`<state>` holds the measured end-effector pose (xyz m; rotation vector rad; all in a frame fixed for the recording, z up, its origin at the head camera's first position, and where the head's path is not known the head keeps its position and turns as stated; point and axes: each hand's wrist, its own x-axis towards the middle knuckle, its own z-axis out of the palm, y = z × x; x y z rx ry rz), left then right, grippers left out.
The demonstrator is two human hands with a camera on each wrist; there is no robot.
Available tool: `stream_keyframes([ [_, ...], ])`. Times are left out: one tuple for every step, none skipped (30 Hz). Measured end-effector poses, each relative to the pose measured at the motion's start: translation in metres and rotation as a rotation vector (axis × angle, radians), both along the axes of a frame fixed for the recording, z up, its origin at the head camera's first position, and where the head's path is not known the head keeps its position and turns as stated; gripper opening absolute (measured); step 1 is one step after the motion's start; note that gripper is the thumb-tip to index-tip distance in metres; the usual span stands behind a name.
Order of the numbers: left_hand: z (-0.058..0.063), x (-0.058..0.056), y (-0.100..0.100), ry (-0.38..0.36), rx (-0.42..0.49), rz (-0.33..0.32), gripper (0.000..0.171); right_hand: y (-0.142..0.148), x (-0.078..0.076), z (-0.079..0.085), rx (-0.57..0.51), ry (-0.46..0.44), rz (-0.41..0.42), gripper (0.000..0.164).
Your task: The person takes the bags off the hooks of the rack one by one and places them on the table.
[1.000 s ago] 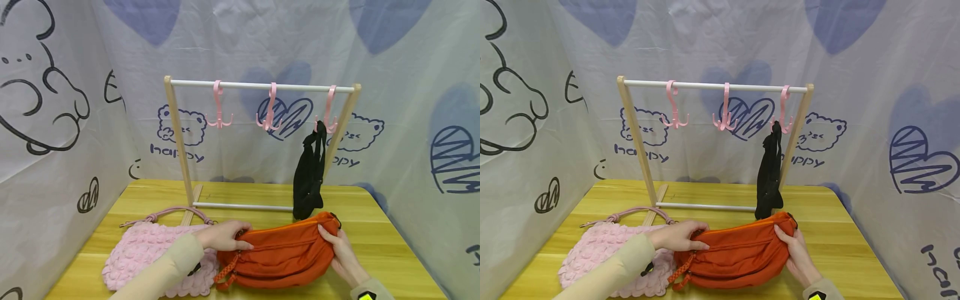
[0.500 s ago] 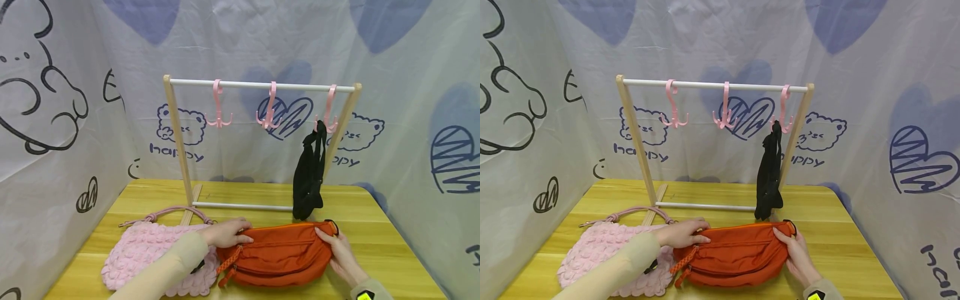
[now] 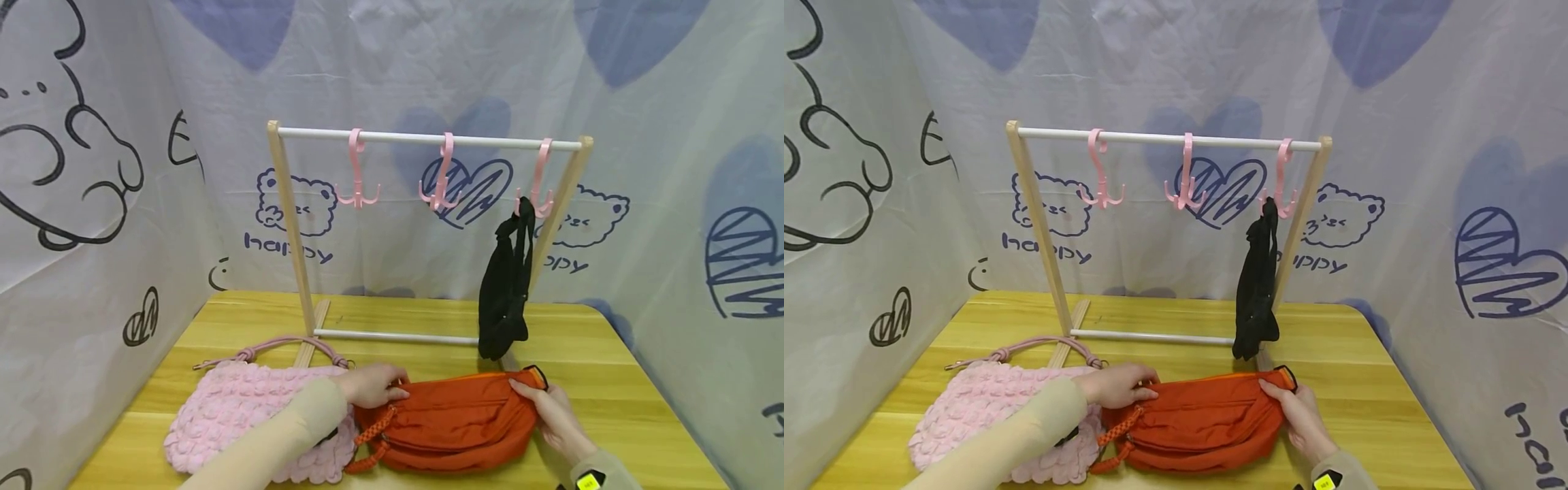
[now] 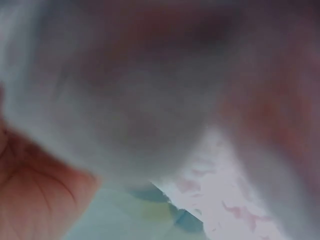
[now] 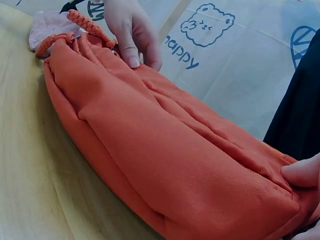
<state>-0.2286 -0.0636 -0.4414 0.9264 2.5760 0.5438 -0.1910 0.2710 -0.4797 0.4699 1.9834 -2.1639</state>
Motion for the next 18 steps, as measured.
stream_keyframes([
  [0.000, 0.001, 0.000, -0.004, -0.005, 0.006, 0.028, 0.000, 0.000, -0.001, -0.001, -0.001, -0.002, 0.054],
  [0.000, 0.001, -0.001, -0.008, -0.007, 0.013, 0.030, 0.000, 0.000, -0.002, -0.001, -0.003, -0.006, 0.053],
  [0.001, 0.002, -0.002, -0.023, -0.005, 0.022, 0.032, 0.000, 0.000, -0.002, -0.002, -0.006, -0.010, 0.052],
  [0.002, 0.003, -0.003, -0.030, -0.006, 0.030, 0.036, -0.001, -0.001, -0.003, 0.000, -0.007, -0.016, 0.052],
  [0.003, 0.004, -0.005, -0.040, -0.008, 0.040, 0.040, -0.002, -0.002, -0.003, 0.002, -0.009, -0.022, 0.051],
  [0.005, 0.006, -0.007, -0.048, -0.012, 0.048, 0.044, -0.003, -0.002, -0.003, 0.004, -0.013, -0.032, 0.050],
  [0.007, 0.008, -0.009, -0.051, -0.018, 0.051, 0.048, -0.004, -0.003, -0.003, 0.004, -0.011, -0.037, 0.049],
  [0.009, 0.011, -0.011, -0.054, -0.020, 0.053, 0.051, -0.004, -0.004, -0.004, 0.003, -0.010, -0.043, 0.048],
  [0.011, 0.013, -0.013, -0.056, -0.023, 0.052, 0.052, -0.005, -0.004, -0.004, 0.002, -0.008, -0.050, 0.047],
  [0.014, 0.016, -0.015, -0.047, -0.028, 0.048, 0.053, -0.006, -0.004, -0.004, 0.004, -0.007, -0.056, 0.045],
  [0.016, 0.019, -0.018, -0.038, -0.031, 0.043, 0.054, -0.007, -0.004, -0.004, 0.002, -0.005, -0.062, 0.045],
  [0.018, 0.022, -0.020, -0.026, -0.032, 0.036, 0.053, -0.007, -0.004, -0.004, 0.000, -0.006, -0.068, 0.044],
  [0.019, 0.025, -0.023, -0.010, -0.034, 0.024, 0.051, -0.007, -0.004, -0.004, -0.002, -0.005, -0.074, 0.043],
  [0.020, 0.027, -0.025, 0.001, -0.034, 0.013, 0.050, -0.007, -0.004, -0.004, -0.006, -0.006, -0.084, 0.043],
  [0.021, 0.029, -0.028, 0.011, -0.039, 0.004, 0.049, -0.007, -0.004, -0.005, -0.009, -0.007, -0.091, 0.043],
  [0.021, 0.031, -0.031, 0.018, -0.048, -0.002, 0.048, -0.007, -0.003, -0.005, -0.011, -0.008, -0.097, 0.043],
  [0.021, 0.033, -0.033, 0.023, -0.060, -0.010, 0.047, -0.007, -0.003, -0.006, -0.013, -0.010, -0.100, 0.044],
  [0.021, 0.035, -0.036, 0.025, -0.072, -0.016, 0.048, -0.007, -0.004, -0.006, -0.011, -0.015, -0.102, 0.045],
])
